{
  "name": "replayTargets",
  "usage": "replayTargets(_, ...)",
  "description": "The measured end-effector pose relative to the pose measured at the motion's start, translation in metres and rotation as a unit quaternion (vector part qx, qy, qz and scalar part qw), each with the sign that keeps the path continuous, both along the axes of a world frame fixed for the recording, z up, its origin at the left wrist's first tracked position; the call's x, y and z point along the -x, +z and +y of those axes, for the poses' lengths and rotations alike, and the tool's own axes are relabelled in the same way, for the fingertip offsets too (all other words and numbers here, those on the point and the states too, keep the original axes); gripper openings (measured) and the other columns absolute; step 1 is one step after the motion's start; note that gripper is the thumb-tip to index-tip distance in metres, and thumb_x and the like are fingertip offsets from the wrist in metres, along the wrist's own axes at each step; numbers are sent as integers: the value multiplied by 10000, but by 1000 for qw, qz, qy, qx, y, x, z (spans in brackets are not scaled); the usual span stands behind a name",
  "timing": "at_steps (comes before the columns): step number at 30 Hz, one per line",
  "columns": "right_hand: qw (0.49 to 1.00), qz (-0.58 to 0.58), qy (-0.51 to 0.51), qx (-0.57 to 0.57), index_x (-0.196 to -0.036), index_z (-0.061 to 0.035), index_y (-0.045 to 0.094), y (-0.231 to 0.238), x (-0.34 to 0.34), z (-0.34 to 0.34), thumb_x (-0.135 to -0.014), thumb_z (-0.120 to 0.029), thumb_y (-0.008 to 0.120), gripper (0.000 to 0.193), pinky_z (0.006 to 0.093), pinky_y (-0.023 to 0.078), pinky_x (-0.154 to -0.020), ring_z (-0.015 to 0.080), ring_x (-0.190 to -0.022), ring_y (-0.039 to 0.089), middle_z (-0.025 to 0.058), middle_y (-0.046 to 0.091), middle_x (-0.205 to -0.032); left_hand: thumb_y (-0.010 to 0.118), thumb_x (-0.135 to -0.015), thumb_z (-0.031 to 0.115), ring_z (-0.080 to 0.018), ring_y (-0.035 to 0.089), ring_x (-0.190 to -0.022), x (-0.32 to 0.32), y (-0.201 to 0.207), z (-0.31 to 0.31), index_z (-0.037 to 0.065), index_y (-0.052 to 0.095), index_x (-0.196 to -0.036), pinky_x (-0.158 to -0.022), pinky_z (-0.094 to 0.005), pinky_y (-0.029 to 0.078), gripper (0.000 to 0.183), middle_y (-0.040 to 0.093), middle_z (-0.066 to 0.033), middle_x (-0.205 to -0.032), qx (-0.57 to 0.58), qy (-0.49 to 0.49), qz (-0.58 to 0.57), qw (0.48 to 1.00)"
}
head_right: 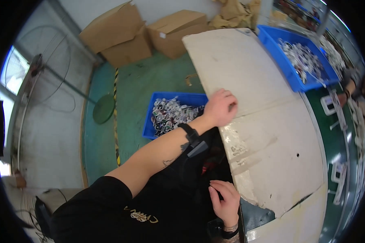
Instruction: Assembling internal components, including a circuit board and motor, into a plastic casing on a factory assembly line.
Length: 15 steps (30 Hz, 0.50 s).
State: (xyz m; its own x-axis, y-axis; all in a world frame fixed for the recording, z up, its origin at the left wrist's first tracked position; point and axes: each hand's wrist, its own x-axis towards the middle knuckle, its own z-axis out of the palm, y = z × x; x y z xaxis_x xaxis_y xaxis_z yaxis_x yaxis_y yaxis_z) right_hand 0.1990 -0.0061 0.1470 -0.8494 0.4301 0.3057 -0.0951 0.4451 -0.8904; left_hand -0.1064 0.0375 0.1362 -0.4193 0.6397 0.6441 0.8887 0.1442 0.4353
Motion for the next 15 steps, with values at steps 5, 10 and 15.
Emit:
replayTargets(5, 997, -25, -39, 59, -981, 31, 741, -16, 6, -14, -896, 1, 726, 91, 356, 567, -848, 296, -922, 737, 154, 763, -1027, 674, -809, 124, -305, 583, -920, -13, 9, 4, 78, 668, -811, -845, -432, 497, 46, 619, -75, -847, -16, -21, -10, 1000)
replayTargets(10, 980, -78, 46, 179, -1225, 22, 689, -39, 40, -18, -920, -59, 755, 323, 298, 567, -812, 213, -898, 740, 148, 767, -1044, 672, -812, 123, -299, 579, -896, -11, 10, 3, 75, 665, -793, -829, -428, 492, 52, 608, -70, -834, -13, 1, -14, 1000)
replayTargets(15, 980, -154, 116, 54, -1223, 25, 689, -46, 68, 11, -899, -143, 788, 378, 359, 574, -795, 259, -898, 739, 162, 753, -1041, 679, -801, 114, -295, 581, -883, -10, 10, 4, 76, 661, -763, -824, -421, 494, 56, 606, -69, -812, -48, -26, -21, 998)
